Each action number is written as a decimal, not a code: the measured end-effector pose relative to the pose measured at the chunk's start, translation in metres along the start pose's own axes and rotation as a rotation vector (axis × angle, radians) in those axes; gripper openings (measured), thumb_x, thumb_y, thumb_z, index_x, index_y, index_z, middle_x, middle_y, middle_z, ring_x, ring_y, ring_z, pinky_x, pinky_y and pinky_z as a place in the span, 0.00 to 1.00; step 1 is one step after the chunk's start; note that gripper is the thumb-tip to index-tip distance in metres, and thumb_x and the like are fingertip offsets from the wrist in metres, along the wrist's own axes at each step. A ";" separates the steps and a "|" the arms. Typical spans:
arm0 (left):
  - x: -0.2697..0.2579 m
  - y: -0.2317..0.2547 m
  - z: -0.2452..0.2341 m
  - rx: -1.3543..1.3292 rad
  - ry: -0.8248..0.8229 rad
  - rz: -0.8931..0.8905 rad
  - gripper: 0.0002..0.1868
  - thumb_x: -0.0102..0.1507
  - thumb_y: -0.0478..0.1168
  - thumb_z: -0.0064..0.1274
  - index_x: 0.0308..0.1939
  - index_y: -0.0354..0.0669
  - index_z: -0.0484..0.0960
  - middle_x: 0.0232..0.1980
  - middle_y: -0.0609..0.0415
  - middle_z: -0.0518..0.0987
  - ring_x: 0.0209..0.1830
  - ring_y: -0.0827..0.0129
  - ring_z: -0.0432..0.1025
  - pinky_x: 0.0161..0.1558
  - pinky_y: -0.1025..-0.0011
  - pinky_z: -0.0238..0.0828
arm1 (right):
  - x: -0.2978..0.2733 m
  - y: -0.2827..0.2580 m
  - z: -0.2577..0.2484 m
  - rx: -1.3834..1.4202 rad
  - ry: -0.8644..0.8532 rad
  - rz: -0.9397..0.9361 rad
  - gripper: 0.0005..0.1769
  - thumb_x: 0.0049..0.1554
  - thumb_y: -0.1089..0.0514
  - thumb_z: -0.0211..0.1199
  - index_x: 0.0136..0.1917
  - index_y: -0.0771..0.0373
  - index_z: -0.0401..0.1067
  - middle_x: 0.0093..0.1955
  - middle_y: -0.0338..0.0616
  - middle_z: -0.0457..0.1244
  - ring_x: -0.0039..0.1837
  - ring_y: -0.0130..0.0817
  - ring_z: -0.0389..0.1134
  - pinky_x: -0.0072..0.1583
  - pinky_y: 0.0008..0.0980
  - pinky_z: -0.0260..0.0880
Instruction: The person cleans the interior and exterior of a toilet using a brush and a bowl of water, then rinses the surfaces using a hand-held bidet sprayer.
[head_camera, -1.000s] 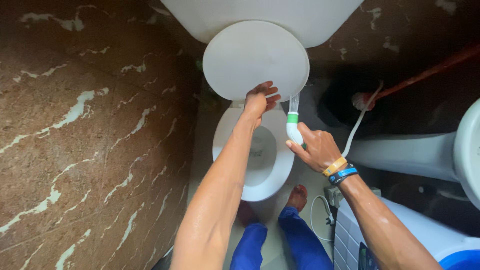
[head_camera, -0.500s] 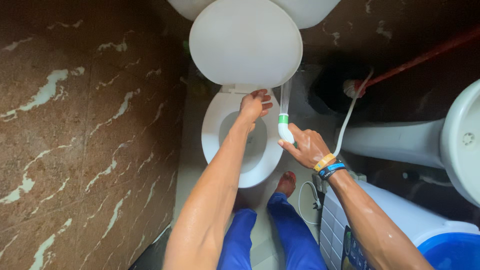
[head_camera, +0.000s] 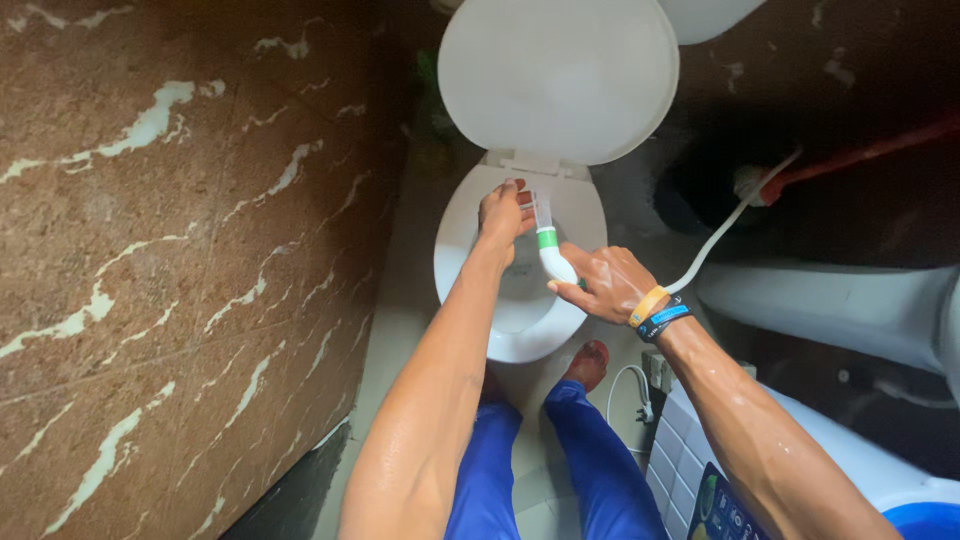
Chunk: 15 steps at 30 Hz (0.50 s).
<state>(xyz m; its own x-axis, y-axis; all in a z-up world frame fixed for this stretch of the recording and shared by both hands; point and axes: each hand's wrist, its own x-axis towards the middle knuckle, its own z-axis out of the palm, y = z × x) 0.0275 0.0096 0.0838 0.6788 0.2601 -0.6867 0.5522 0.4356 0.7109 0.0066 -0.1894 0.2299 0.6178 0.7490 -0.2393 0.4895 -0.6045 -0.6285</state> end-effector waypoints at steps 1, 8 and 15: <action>0.000 -0.001 -0.007 -0.001 0.036 -0.017 0.24 0.73 0.50 0.34 0.64 0.38 0.74 0.56 0.45 0.80 0.45 0.60 0.76 0.48 0.63 0.77 | 0.003 -0.002 0.001 0.007 -0.034 -0.031 0.23 0.58 0.40 0.58 0.53 0.60 0.68 0.28 0.56 0.65 0.36 0.62 0.67 0.41 0.57 0.64; -0.011 -0.016 -0.036 -0.012 0.098 -0.063 0.24 0.72 0.49 0.34 0.66 0.41 0.72 0.58 0.47 0.80 0.48 0.61 0.80 0.48 0.65 0.76 | 0.003 -0.003 0.007 -0.047 -0.174 -0.012 0.23 0.58 0.38 0.57 0.54 0.58 0.69 0.29 0.57 0.66 0.37 0.62 0.68 0.43 0.58 0.66; -0.022 -0.029 -0.026 0.052 0.079 -0.086 0.24 0.72 0.47 0.34 0.67 0.40 0.72 0.60 0.47 0.79 0.50 0.62 0.80 0.49 0.67 0.76 | -0.018 0.006 0.002 0.007 -0.190 0.137 0.24 0.57 0.37 0.57 0.53 0.58 0.72 0.31 0.58 0.67 0.38 0.62 0.69 0.44 0.55 0.67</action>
<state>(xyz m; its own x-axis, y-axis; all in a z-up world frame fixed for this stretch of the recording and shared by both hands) -0.0161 0.0131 0.0741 0.5888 0.2917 -0.7538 0.6325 0.4144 0.6544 -0.0029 -0.2058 0.2292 0.5509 0.6979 -0.4576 0.4042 -0.7029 -0.5853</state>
